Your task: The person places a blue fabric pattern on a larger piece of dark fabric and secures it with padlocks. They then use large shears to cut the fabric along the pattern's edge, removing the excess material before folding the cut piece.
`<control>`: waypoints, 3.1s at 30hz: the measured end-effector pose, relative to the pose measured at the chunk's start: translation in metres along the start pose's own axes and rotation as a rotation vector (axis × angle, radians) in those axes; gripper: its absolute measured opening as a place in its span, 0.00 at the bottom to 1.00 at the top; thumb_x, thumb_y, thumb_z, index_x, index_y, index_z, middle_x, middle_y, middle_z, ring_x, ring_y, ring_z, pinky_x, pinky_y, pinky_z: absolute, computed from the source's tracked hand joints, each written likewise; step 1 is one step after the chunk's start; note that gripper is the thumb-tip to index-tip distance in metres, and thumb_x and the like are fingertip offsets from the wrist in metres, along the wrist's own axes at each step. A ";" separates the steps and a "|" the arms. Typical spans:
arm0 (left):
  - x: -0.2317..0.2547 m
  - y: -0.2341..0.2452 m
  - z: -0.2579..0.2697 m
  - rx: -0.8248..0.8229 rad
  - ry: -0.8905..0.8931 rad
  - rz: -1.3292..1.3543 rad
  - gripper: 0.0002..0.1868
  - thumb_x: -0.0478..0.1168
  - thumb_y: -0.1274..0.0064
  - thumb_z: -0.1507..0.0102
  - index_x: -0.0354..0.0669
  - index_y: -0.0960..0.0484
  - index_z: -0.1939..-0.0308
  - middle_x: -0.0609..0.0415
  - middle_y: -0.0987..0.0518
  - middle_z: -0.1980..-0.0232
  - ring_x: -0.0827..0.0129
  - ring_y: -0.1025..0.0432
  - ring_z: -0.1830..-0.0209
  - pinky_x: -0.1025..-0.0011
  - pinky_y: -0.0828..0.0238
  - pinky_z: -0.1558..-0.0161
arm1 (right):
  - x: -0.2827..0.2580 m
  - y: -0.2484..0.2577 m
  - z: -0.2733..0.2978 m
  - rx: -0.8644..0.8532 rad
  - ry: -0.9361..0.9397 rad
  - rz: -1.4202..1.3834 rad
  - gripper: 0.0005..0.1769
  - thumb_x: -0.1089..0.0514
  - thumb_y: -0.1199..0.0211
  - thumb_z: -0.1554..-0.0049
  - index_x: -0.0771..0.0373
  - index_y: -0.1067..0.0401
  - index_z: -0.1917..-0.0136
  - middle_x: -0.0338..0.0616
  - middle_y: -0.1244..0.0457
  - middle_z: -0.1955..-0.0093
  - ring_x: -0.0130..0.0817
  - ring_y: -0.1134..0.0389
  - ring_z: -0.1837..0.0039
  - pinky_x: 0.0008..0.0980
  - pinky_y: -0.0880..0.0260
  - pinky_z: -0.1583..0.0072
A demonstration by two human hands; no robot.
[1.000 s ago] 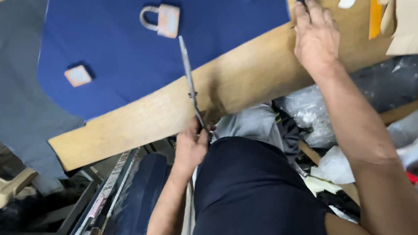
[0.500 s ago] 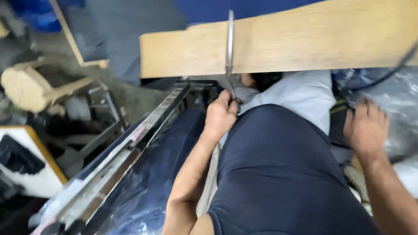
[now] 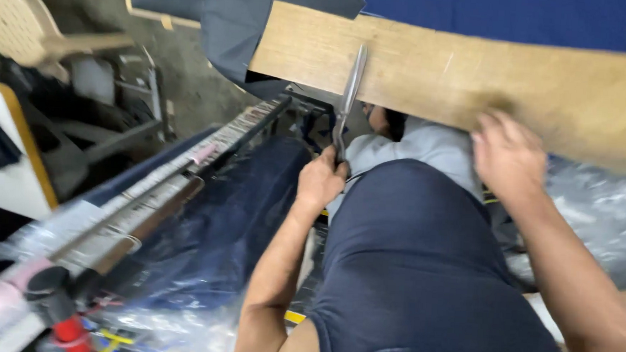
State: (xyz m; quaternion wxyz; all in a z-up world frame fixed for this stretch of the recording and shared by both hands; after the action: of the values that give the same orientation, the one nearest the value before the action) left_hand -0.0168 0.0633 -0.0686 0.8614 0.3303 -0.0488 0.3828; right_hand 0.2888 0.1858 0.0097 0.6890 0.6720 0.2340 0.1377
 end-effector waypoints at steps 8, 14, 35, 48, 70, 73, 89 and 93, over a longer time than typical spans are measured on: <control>-0.004 0.010 0.009 0.066 0.088 -0.160 0.17 0.52 0.56 0.39 0.43 0.30 0.58 0.35 0.18 0.60 0.31 0.25 0.57 0.39 0.30 0.58 | -0.069 -0.021 -0.174 -0.111 0.386 -0.147 0.29 0.57 0.31 0.43 0.67 0.30 0.30 0.54 0.37 0.32 0.52 0.35 0.36 0.46 0.37 0.31; 0.005 0.035 0.001 0.005 0.164 -0.234 0.17 0.52 0.57 0.38 0.43 0.30 0.56 0.39 0.17 0.61 0.32 0.23 0.61 0.41 0.28 0.61 | -0.085 -0.066 -0.215 -0.072 0.484 -0.047 0.33 0.50 0.28 0.40 0.64 0.29 0.27 0.56 0.37 0.34 0.53 0.35 0.38 0.51 0.40 0.31; 0.054 0.106 -0.034 -0.327 0.229 -0.313 0.16 0.52 0.56 0.33 0.44 0.26 0.53 0.44 0.18 0.61 0.41 0.22 0.61 0.49 0.24 0.62 | -0.097 -0.073 -0.224 -0.078 0.578 0.141 0.43 0.40 0.15 0.48 0.53 0.29 0.26 0.52 0.36 0.34 0.47 0.34 0.39 0.55 0.40 0.31; 0.071 0.084 -0.017 -0.336 0.266 -0.221 0.17 0.52 0.55 0.32 0.43 0.27 0.52 0.40 0.18 0.60 0.37 0.21 0.60 0.44 0.23 0.60 | -0.095 -0.071 -0.225 -0.085 0.619 0.128 0.41 0.39 0.16 0.47 0.55 0.27 0.28 0.52 0.36 0.35 0.47 0.35 0.40 0.57 0.41 0.31; 0.103 0.089 -0.005 -0.459 0.306 -0.218 0.14 0.48 0.60 0.29 0.42 0.26 0.51 0.47 0.18 0.63 0.49 0.21 0.64 0.52 0.20 0.62 | -0.095 -0.075 -0.224 -0.067 0.679 0.201 0.39 0.34 0.21 0.41 0.53 0.27 0.25 0.52 0.37 0.35 0.47 0.36 0.40 0.59 0.45 0.29; 0.105 0.070 -0.002 -0.437 0.379 -0.056 0.14 0.47 0.59 0.29 0.42 0.27 0.50 0.45 0.19 0.61 0.47 0.22 0.60 0.51 0.21 0.58 | -0.096 -0.072 -0.225 -0.058 0.695 0.204 0.40 0.33 0.22 0.40 0.52 0.29 0.23 0.51 0.36 0.36 0.46 0.36 0.41 0.58 0.43 0.30; 0.126 -0.027 -0.022 -0.105 0.371 0.538 0.13 0.47 0.58 0.37 0.41 0.31 0.60 0.33 0.20 0.61 0.30 0.29 0.56 0.42 0.36 0.53 | -0.087 -0.069 -0.226 -0.019 0.766 0.100 0.39 0.43 0.15 0.46 0.55 0.26 0.27 0.49 0.34 0.36 0.43 0.33 0.41 0.55 0.41 0.30; 0.137 -0.026 -0.022 -0.147 0.383 0.612 0.12 0.46 0.60 0.37 0.40 0.31 0.62 0.33 0.20 0.59 0.30 0.29 0.55 0.42 0.38 0.53 | -0.088 -0.068 -0.226 -0.013 0.779 0.115 0.38 0.44 0.15 0.46 0.55 0.26 0.28 0.49 0.34 0.36 0.42 0.32 0.42 0.54 0.40 0.30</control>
State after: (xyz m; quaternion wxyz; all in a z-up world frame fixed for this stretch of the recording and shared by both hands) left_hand 0.0939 0.1500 -0.0529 0.7221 0.1602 -0.0106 0.6729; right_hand 0.0902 0.3318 -0.0427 0.5439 0.5771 0.4392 0.4222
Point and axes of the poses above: each hand's wrist, its own z-axis away from the middle knuckle, its own y-axis out of the back of the hand, x = y × z, the point moved 10 cm from there along -z, towards the middle knuckle
